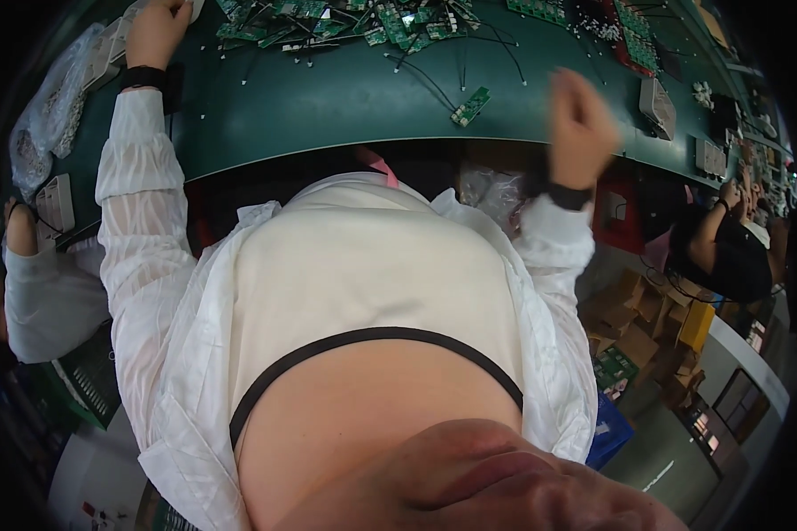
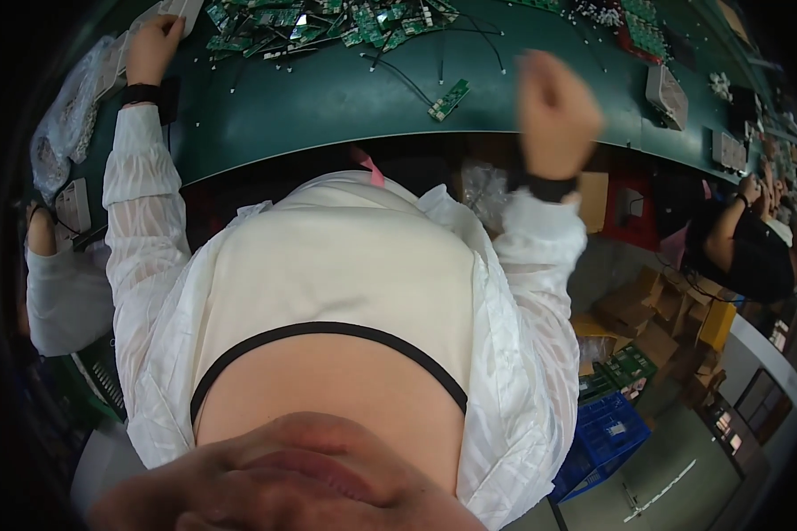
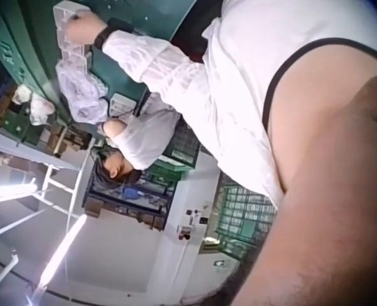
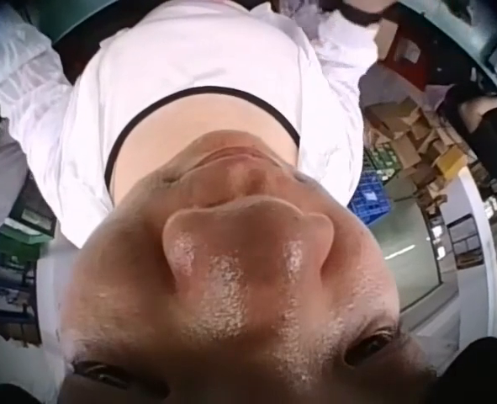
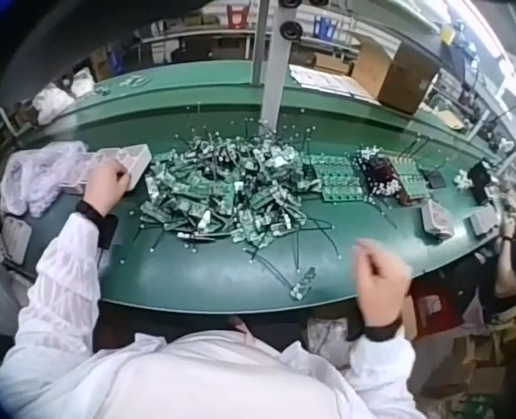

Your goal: Assembling electronic components and circuit boards into plastic housings on a factory production line.

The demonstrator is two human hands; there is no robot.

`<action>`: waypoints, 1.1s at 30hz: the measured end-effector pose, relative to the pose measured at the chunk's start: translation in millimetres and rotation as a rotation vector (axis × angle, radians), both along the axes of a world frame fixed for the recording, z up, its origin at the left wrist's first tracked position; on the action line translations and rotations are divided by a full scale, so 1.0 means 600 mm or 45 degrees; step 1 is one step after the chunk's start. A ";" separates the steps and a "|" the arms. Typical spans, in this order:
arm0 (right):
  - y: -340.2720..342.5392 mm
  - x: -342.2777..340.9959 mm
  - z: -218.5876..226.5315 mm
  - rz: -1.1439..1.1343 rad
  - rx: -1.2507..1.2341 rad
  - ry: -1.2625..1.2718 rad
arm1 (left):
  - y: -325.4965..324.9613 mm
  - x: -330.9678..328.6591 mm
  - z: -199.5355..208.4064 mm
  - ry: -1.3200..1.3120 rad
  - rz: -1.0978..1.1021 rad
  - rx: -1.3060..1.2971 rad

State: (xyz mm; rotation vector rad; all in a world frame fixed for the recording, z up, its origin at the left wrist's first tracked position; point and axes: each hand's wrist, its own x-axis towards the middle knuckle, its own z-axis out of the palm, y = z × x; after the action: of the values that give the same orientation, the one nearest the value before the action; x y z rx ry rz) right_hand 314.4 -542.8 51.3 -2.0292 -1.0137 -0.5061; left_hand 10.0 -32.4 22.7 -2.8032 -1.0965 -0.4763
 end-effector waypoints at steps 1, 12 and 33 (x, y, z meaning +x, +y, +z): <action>0.042 -0.060 0.025 0.129 -0.233 0.295 | -0.003 -0.010 0.006 -0.049 0.017 0.040; 0.122 -0.145 -0.061 0.243 -0.562 0.237 | -0.377 -0.073 0.114 -0.452 -0.721 0.037; 0.001 -0.060 -0.111 1.021 1.399 2.913 | -0.470 -0.015 0.005 -0.302 -0.878 -0.248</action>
State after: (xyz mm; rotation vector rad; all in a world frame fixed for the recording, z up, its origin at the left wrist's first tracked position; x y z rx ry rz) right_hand 278.2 -542.0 -15.1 -0.1729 0.1761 1.2343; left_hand 1.3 -314.2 25.7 -3.3185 -0.1562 -0.8043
